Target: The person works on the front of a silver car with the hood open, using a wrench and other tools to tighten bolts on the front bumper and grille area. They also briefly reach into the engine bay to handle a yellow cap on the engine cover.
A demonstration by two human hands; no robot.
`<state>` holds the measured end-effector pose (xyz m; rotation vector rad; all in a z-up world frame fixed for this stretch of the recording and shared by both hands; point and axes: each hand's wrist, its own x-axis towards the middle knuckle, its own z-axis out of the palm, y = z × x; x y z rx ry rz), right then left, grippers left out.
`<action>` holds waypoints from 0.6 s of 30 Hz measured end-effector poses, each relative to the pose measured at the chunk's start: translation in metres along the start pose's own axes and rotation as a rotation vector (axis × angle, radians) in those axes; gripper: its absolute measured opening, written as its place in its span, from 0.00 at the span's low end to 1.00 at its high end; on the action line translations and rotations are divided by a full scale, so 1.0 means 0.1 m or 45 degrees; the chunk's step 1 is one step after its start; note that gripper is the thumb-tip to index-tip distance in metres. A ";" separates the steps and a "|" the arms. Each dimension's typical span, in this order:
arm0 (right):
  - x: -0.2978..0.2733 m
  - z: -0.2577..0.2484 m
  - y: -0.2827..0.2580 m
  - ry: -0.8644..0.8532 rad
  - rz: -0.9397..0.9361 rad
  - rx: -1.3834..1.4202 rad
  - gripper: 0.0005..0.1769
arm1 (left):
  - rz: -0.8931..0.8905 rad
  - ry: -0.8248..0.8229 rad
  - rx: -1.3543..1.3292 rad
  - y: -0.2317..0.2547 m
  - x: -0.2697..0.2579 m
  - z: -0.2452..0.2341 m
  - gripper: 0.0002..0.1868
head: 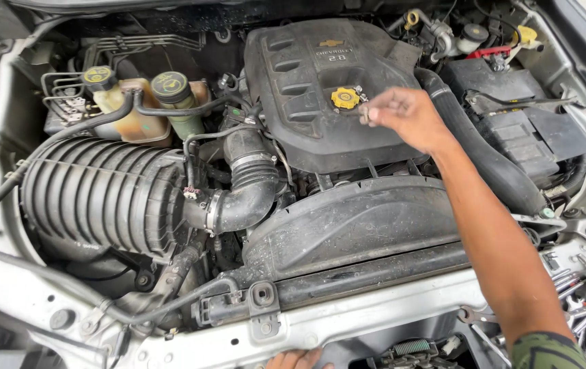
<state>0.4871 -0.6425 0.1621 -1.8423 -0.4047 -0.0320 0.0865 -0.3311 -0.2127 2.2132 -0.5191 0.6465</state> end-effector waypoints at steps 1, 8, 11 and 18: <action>-0.17 0.03 -0.12 -0.038 -0.090 -0.024 0.07 | 0.012 0.019 0.006 0.24 0.62 -0.21 0.19; -1.19 0.33 -0.99 -0.093 -0.208 -0.047 0.18 | -0.358 -0.091 -0.183 1.15 1.57 -1.27 0.14; -1.53 0.44 -1.17 -0.147 -0.250 -0.085 0.15 | -0.328 -0.075 -0.298 1.30 1.71 -1.40 0.12; -2.52 1.66 -1.59 -0.597 -0.240 -0.367 0.11 | -0.667 0.079 -1.091 1.61 1.75 -1.92 0.17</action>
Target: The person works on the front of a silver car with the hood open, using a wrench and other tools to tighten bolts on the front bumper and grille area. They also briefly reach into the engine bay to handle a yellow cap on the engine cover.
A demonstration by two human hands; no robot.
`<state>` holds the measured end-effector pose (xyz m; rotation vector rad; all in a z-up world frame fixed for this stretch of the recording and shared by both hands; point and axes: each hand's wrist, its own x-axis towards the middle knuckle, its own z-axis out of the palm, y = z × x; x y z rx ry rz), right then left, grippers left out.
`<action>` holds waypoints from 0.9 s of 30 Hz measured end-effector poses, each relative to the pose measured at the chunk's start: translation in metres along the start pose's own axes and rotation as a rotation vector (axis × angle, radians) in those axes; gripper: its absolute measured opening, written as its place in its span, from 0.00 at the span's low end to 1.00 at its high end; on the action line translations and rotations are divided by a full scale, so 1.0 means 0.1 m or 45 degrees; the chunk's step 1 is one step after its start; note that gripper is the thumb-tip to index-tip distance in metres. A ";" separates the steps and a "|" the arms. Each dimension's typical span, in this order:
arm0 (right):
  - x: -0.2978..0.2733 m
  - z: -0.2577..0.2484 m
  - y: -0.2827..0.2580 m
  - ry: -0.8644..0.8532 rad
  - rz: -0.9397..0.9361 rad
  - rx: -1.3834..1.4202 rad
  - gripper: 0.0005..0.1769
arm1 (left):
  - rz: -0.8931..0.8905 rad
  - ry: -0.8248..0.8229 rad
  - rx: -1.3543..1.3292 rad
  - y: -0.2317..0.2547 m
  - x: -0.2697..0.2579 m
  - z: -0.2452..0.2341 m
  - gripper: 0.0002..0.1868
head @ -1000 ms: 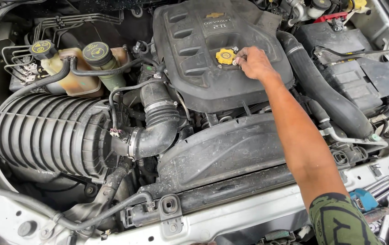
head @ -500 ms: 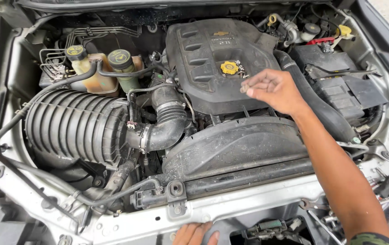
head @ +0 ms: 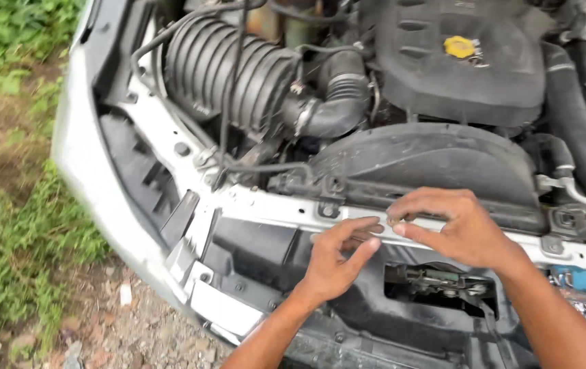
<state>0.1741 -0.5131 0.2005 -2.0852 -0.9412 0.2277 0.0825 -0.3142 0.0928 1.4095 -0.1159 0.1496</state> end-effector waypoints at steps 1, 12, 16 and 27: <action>-0.04 0.15 -0.09 -0.024 -0.076 0.009 0.12 | 0.041 -0.031 -0.185 -0.02 -0.03 -0.01 0.18; 0.14 1.41 -0.52 -0.090 -0.102 -0.246 0.13 | 0.183 0.135 0.178 -0.01 -0.74 -1.05 0.11; 0.66 1.97 -0.74 -0.082 -0.191 -0.315 0.13 | 0.129 0.178 0.404 0.12 -0.73 -1.79 0.11; 1.75 3.11 -0.60 0.036 0.115 -0.363 0.11 | 0.405 -0.068 1.324 -0.23 -0.18 -3.41 0.34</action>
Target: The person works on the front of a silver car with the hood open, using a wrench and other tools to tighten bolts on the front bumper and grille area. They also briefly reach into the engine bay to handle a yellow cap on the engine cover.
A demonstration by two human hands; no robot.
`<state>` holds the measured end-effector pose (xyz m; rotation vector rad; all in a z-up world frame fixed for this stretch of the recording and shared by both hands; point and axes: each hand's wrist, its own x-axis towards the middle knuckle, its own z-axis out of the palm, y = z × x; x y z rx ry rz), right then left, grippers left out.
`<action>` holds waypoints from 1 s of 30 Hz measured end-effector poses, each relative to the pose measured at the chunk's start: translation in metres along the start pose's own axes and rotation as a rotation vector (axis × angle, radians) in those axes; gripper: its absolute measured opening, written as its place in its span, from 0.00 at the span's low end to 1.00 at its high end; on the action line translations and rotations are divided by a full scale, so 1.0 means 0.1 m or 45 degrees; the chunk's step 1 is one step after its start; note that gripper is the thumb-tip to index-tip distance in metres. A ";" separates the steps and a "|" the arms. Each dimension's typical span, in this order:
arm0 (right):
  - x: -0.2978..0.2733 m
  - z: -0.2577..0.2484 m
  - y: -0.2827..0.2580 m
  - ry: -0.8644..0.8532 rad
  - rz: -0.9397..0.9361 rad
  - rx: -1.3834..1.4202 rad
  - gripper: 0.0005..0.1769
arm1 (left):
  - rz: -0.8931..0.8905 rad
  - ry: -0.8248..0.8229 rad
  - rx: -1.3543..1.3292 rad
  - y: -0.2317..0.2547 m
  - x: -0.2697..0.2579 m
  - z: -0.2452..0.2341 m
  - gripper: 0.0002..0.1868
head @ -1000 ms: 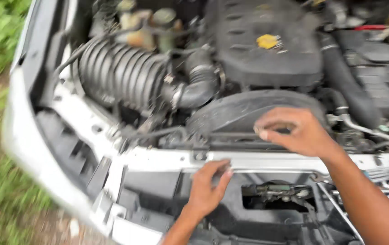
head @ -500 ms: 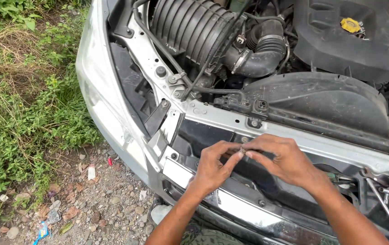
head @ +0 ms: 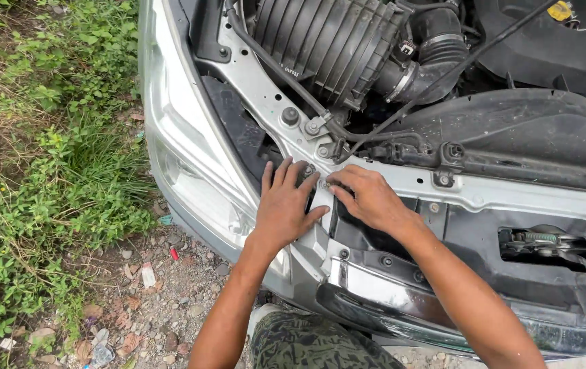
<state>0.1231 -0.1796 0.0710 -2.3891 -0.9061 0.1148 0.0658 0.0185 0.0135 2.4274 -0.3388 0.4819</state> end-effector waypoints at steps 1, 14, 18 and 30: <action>0.02 0.07 -0.01 0.029 -0.067 -0.071 0.11 | 0.021 -0.060 -0.001 -0.02 0.03 -0.02 0.36; 0.15 0.07 -0.21 -0.135 0.146 -0.338 0.15 | 0.032 -0.206 -0.085 -0.16 0.22 -0.11 0.31; 0.17 0.13 -0.15 -0.167 0.146 -0.408 0.16 | 0.011 -0.221 -0.104 -0.17 0.23 -0.12 0.30; 0.27 0.16 -0.23 -0.323 0.249 -0.567 0.15 | 0.040 -0.224 -0.095 -0.18 0.20 -0.09 0.33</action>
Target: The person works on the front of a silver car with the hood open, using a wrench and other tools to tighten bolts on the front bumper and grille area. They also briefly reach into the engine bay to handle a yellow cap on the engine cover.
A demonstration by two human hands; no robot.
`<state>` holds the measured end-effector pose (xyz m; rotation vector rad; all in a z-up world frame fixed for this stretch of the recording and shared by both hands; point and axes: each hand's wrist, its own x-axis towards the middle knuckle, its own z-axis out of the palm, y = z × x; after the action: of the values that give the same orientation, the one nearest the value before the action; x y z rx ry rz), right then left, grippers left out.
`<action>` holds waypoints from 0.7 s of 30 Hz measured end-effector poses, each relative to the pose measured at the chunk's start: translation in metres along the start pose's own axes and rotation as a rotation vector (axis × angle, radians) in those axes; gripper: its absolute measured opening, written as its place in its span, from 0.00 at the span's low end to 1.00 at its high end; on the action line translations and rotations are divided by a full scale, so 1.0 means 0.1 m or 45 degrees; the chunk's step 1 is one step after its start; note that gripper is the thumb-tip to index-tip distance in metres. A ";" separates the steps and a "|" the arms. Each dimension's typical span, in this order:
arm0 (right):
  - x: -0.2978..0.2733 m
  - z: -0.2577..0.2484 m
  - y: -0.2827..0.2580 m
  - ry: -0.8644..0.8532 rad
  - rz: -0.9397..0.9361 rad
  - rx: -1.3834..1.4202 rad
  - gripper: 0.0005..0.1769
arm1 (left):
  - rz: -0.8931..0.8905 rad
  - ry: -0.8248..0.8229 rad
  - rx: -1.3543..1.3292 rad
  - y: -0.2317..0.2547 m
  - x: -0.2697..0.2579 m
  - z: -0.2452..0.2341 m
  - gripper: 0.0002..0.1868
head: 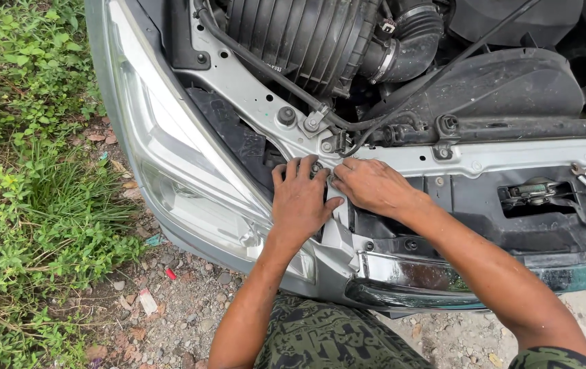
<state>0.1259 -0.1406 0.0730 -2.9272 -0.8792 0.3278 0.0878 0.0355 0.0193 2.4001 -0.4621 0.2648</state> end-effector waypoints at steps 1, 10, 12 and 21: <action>0.00 -0.01 0.00 0.004 0.006 -0.009 0.15 | 0.004 0.009 -0.007 0.00 0.00 0.00 0.33; 0.08 0.25 0.14 0.073 -0.026 -0.134 0.17 | -0.006 0.014 -0.014 0.04 0.02 0.00 0.32; 0.08 0.22 0.14 0.017 0.006 -0.164 0.18 | 0.008 0.021 -0.010 0.03 0.02 0.00 0.32; -0.01 0.25 0.17 0.160 -0.182 -0.198 0.12 | 0.039 0.038 0.001 0.01 0.02 0.00 0.34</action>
<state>0.1284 -0.1552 0.0464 -2.9607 -1.1342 0.0687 0.0889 0.0341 0.0203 2.3884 -0.4849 0.3143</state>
